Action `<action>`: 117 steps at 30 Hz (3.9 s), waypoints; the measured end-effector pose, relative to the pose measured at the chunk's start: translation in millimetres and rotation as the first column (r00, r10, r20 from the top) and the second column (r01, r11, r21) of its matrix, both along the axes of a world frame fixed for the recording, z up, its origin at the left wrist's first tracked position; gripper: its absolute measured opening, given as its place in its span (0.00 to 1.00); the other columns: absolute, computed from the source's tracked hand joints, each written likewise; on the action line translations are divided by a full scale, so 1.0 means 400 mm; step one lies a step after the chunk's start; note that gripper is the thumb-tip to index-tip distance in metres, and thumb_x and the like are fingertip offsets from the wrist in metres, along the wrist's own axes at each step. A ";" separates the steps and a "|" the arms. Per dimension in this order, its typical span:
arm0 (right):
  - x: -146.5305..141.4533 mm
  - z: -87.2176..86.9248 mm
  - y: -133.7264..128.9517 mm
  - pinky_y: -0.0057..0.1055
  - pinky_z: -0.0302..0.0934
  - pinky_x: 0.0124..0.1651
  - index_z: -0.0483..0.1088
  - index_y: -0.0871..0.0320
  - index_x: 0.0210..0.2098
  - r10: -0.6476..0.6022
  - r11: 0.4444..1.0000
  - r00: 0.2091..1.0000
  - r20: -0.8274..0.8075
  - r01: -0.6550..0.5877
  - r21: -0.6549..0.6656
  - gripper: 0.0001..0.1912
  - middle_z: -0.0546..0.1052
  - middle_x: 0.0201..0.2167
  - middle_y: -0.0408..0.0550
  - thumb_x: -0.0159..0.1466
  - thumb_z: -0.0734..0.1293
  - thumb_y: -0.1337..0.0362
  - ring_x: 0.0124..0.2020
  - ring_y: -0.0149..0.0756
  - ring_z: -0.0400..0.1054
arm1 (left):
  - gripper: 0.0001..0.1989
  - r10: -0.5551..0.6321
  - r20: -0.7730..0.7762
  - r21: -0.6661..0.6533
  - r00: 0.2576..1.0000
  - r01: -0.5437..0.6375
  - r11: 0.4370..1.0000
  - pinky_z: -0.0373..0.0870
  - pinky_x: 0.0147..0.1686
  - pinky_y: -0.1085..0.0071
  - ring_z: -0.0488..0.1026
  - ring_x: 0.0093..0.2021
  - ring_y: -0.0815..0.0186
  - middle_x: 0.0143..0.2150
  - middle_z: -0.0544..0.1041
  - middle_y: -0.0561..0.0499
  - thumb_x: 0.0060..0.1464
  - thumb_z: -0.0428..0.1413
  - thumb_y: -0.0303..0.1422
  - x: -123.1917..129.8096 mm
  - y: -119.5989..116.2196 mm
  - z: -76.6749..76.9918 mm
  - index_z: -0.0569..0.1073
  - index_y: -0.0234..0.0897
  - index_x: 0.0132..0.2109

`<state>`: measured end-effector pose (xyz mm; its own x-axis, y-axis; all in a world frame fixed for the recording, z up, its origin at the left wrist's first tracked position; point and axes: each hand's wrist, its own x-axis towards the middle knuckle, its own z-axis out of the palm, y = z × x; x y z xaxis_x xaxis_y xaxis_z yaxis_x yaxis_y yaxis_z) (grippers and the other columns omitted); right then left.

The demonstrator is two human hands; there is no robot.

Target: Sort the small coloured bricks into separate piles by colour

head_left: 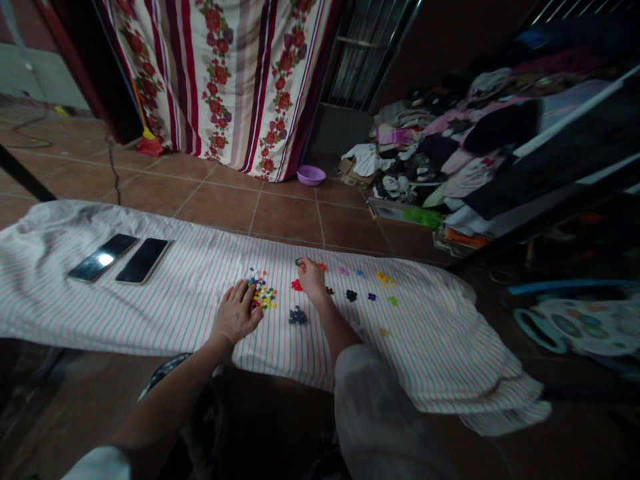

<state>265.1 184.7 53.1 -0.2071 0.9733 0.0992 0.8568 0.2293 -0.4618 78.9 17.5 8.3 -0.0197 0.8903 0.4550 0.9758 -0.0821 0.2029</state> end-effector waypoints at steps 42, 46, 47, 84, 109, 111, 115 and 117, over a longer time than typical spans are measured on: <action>-0.011 0.009 0.065 0.32 0.59 0.56 0.75 0.58 0.47 0.073 0.997 0.994 -0.077 -0.071 0.029 0.16 0.75 0.47 0.53 0.65 0.59 0.69 0.51 0.39 0.68 | 0.26 0.000 0.042 -0.008 0.999 0.000 1.000 0.63 0.61 0.51 0.62 0.65 0.50 0.63 0.68 0.36 0.58 0.48 0.40 0.001 0.001 0.004 0.67 0.33 0.61; -0.062 -0.001 -0.035 0.34 0.59 0.58 0.73 0.58 0.50 0.070 0.997 0.968 -0.240 -0.072 -0.001 0.18 0.76 0.47 0.53 0.65 0.57 0.70 0.53 0.39 0.67 | 0.26 0.001 0.061 -0.002 0.998 0.000 1.000 0.62 0.61 0.51 0.62 0.65 0.50 0.63 0.68 0.36 0.59 0.48 0.41 -0.001 0.003 -0.002 0.67 0.32 0.60; -0.079 -0.012 -0.070 0.35 0.59 0.59 0.72 0.57 0.51 0.050 0.998 0.955 -0.291 -0.055 -0.010 0.19 0.75 0.49 0.53 0.66 0.56 0.69 0.54 0.39 0.67 | 0.26 0.002 0.064 0.002 0.998 -0.002 1.000 0.62 0.62 0.51 0.62 0.65 0.50 0.63 0.68 0.35 0.60 0.47 0.41 -0.001 0.003 -0.003 0.67 0.32 0.60; -0.193 -0.168 -0.294 0.41 0.61 0.61 0.68 0.65 0.56 0.012 0.958 0.895 -0.446 0.117 0.260 0.24 0.75 0.53 0.61 0.72 0.48 0.62 0.56 0.41 0.68 | 0.21 -0.235 -0.054 -0.201 0.970 0.220 0.955 0.59 0.63 0.47 0.58 0.68 0.53 0.65 0.66 0.41 0.64 0.41 0.37 -0.090 0.206 -0.031 0.71 0.39 0.56; -0.176 -0.195 -0.281 0.44 0.66 0.58 0.65 0.60 0.61 0.187 0.905 0.889 -0.417 0.010 0.426 0.24 0.75 0.52 0.58 0.73 0.48 0.62 0.55 0.42 0.69 | 0.46 -0.213 -0.107 -0.126 0.971 0.199 0.972 0.59 0.63 0.48 0.53 0.70 0.45 0.70 0.55 0.29 0.57 0.45 0.60 -0.128 -0.068 -0.035 0.51 0.28 0.69; -0.176 -0.200 -0.281 0.45 0.66 0.58 0.64 0.61 0.62 0.205 0.892 0.905 -0.373 -0.016 0.451 0.25 0.75 0.53 0.59 0.73 0.47 0.65 0.56 0.43 0.69 | 0.46 -0.166 -0.132 -0.093 0.977 0.155 0.984 0.58 0.63 0.47 0.53 0.70 0.44 0.69 0.55 0.28 0.57 0.44 0.59 -0.116 -0.068 -0.051 0.51 0.27 0.69; -0.175 -0.215 -0.281 0.45 0.66 0.58 0.64 0.66 0.61 0.198 0.864 0.941 -0.274 -0.035 0.503 0.25 0.72 0.55 0.65 0.72 0.47 0.68 0.58 0.45 0.66 | 0.45 -0.131 -0.120 -0.055 0.984 0.125 0.991 0.58 0.63 0.46 0.53 0.70 0.44 0.69 0.56 0.29 0.58 0.44 0.58 -0.093 -0.035 -0.062 0.51 0.29 0.70; -0.173 -0.221 -0.280 0.45 0.66 0.58 0.65 0.66 0.60 0.192 0.853 0.948 -0.254 -0.033 0.521 0.24 0.72 0.56 0.65 0.71 0.48 0.69 0.59 0.45 0.66 | 0.44 -0.145 -0.103 -0.038 0.984 0.142 0.989 0.58 0.63 0.46 0.52 0.70 0.44 0.69 0.55 0.29 0.58 0.45 0.58 -0.087 -0.015 -0.065 0.52 0.30 0.69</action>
<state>196.0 72.7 -35.2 -0.1973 0.7425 0.6401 0.6585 0.5841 -0.4746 44.1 11.7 -17.5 0.1557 0.8940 0.4200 0.9703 -0.2182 0.1046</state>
